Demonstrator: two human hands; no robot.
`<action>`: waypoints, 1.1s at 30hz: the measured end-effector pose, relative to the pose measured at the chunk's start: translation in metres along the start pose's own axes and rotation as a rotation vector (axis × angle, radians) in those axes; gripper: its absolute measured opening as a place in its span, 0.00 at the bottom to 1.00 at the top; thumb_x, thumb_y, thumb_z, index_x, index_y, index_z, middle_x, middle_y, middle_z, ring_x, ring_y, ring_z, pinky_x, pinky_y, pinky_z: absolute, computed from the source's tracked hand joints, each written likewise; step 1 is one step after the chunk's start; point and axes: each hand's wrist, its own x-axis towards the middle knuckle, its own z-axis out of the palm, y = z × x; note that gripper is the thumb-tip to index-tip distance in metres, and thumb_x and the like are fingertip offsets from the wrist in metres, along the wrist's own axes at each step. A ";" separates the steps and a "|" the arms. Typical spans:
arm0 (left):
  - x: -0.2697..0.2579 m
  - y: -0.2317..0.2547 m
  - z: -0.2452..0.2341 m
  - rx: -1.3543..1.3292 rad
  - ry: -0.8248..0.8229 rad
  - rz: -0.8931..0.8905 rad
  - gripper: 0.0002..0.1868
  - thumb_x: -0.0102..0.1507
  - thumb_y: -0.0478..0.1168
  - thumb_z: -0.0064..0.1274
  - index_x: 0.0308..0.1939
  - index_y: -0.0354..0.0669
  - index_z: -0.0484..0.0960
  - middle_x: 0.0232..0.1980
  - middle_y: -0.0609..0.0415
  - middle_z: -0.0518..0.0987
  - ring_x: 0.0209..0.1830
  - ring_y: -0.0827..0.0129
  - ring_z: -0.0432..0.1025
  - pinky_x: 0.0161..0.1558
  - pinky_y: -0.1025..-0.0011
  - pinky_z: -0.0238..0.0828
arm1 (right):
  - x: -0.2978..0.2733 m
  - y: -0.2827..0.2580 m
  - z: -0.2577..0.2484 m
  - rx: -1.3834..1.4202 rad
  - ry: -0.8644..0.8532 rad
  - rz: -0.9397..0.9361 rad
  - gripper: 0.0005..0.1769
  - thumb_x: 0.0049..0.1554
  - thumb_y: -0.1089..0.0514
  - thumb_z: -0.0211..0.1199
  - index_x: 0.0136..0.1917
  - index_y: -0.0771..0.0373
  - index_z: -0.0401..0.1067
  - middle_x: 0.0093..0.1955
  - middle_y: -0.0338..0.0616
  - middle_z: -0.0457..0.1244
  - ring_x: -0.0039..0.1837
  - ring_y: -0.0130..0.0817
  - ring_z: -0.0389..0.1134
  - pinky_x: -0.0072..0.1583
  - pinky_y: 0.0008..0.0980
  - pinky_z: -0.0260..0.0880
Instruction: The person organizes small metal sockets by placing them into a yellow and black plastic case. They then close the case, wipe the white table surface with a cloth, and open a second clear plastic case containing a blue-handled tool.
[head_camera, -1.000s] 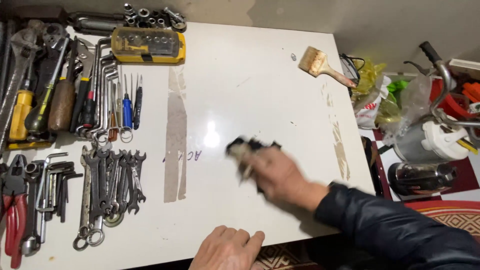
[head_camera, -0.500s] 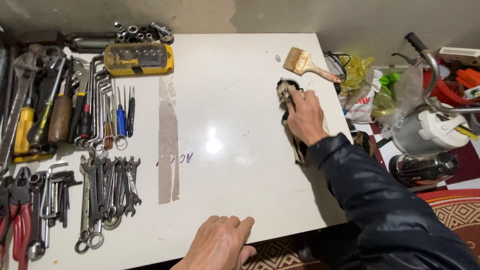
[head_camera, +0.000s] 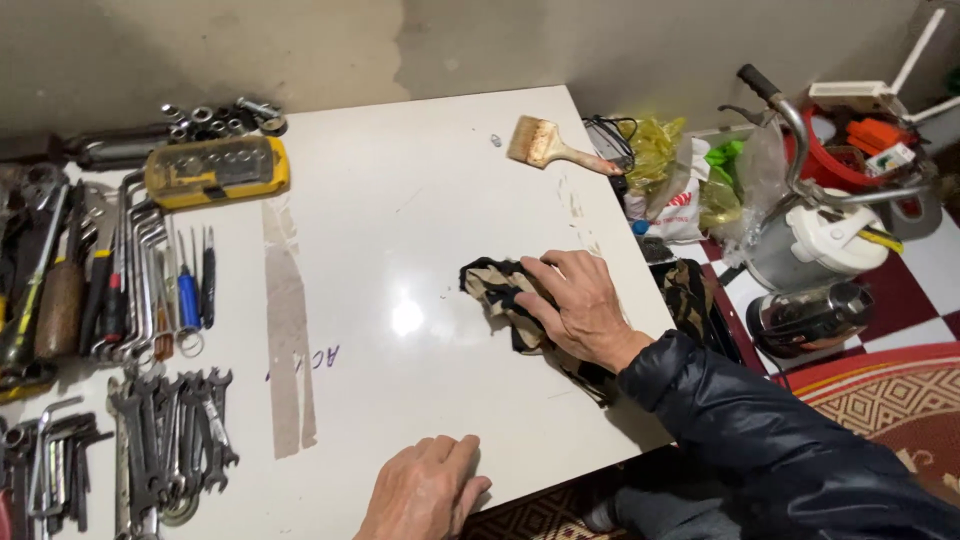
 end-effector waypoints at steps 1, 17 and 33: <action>0.001 0.001 0.001 0.007 -0.013 0.012 0.15 0.67 0.52 0.58 0.44 0.49 0.72 0.34 0.52 0.73 0.30 0.53 0.68 0.29 0.56 0.66 | -0.002 0.004 0.001 -0.002 0.005 0.018 0.23 0.66 0.44 0.55 0.67 0.59 0.68 0.58 0.51 0.62 0.56 0.51 0.61 0.56 0.49 0.58; 0.017 0.034 0.045 -0.142 0.460 0.233 0.09 0.60 0.49 0.62 0.40 0.54 0.86 0.30 0.63 0.82 0.24 0.71 0.75 0.27 0.75 0.71 | -0.148 0.213 0.004 0.772 0.190 1.344 0.18 0.67 0.45 0.56 0.43 0.59 0.70 0.36 0.41 0.65 0.36 0.28 0.66 0.36 0.26 0.66; 0.119 0.147 0.046 -0.545 0.226 0.234 0.08 0.59 0.48 0.65 0.42 0.59 0.89 0.32 0.68 0.84 0.28 0.81 0.80 0.34 0.86 0.74 | -0.320 0.212 0.216 0.784 -0.192 1.308 0.21 0.60 0.42 0.59 0.56 0.58 0.64 0.47 0.50 0.62 0.46 0.43 0.62 0.47 0.40 0.57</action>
